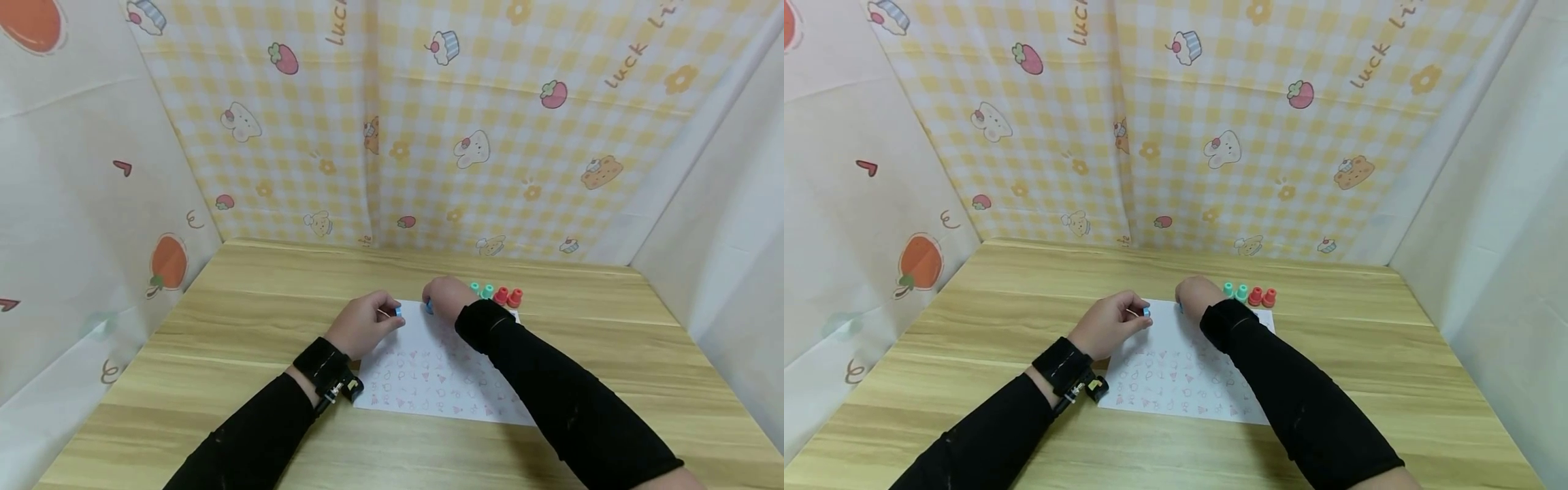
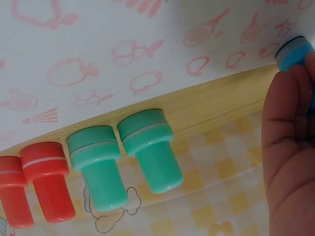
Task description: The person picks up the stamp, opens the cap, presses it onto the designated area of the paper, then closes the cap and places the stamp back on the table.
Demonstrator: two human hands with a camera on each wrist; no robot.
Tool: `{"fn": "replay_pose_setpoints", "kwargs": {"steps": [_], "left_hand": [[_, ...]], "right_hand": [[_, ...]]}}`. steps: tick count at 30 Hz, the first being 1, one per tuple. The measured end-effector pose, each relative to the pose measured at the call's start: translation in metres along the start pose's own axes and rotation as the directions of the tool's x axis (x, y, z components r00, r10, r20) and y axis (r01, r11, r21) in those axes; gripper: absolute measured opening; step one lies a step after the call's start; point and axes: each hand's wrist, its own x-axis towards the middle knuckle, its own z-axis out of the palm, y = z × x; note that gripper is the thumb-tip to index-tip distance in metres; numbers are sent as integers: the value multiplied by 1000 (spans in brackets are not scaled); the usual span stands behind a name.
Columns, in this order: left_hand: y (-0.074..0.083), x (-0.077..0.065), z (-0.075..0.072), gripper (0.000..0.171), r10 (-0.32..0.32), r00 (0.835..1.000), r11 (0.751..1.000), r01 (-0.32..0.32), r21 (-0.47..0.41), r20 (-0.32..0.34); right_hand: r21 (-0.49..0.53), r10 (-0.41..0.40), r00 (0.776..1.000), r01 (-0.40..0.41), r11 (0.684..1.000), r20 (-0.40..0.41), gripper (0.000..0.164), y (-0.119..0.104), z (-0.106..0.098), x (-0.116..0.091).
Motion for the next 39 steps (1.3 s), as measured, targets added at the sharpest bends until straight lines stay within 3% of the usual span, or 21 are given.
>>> {"fn": "replay_pose_setpoints", "kwargs": {"steps": [6,11,17,22,28,32,39], "left_hand": [[0,-2,2,19,-6,1000,1000,6,-10,-6],[0,-2,4,21,-7,1000,1000,7,-15,-2],[2,-4,5,23,-2,1000,1000,2,-26,-1],[7,-5,8,24,-6,1000,996,7,-88,6],[15,-7,12,26,33,998,986,-25,-162,50],[19,-8,15,23,72,995,979,-57,-194,71],[24,-10,18,21,75,995,977,-58,-207,72]], "right_hand": [[37,-7,1000,7,999,-1,19,5,5,-1],[174,4,995,13,985,-99,21,16,-6,-15],[444,57,978,38,895,-199,20,26,-21,-42],[565,86,969,62,823,-232,13,21,-16,-61],[688,87,974,82,722,-207,13,9,-3,-77],[721,92,975,86,688,-204,14,2,3,-83],[733,101,970,96,674,-220,13,-3,8,-87]]}}
